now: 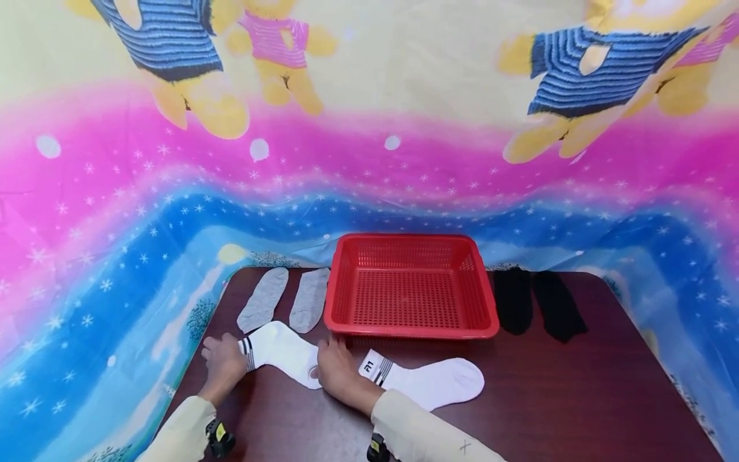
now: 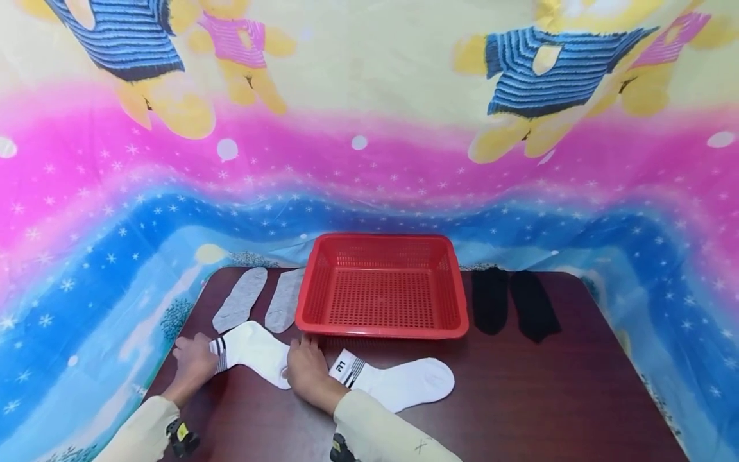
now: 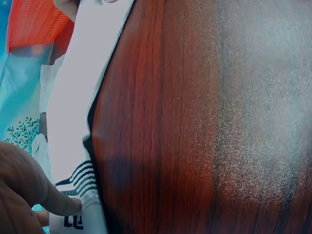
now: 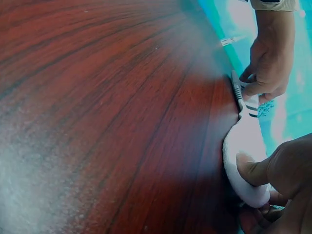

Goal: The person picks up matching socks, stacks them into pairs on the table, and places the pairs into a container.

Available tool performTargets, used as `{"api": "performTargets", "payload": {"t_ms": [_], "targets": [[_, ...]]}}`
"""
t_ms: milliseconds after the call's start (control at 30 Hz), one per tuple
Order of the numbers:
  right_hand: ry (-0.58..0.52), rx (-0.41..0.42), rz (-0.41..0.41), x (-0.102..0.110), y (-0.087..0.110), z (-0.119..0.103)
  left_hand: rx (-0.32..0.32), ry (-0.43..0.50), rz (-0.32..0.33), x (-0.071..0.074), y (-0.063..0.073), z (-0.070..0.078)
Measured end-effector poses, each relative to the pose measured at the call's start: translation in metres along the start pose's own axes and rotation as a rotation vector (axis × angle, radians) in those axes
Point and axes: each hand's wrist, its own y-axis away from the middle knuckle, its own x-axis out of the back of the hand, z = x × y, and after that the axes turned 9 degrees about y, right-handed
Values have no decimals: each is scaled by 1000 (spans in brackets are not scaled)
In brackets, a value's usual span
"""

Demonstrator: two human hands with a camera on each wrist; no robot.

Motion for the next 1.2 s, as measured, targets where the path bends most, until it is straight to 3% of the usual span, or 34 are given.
{"api": "performTargets", "payload": {"t_ms": [100, 267, 433, 800, 1067, 1200], "targets": [[-16, 8, -5, 1, -1, 0, -15, -20, -21, 2, 0, -1], [-28, 40, -1, 2, -1, 0, -97, -51, -12, 4, 1, -5], [-66, 57, 3, 4, -2, 1, -101, 1, -22, 6, 2, -9], [-470, -109, -131, 22, -1, 1, -51, 143, -86, 20, 2, -12], [-833, -218, -230, 44, 21, 19, 15, 249, -193, 25, 27, 6], [-891, -189, -266, 55, 38, 40, 33, 310, -227, 23, 42, 20]]}}
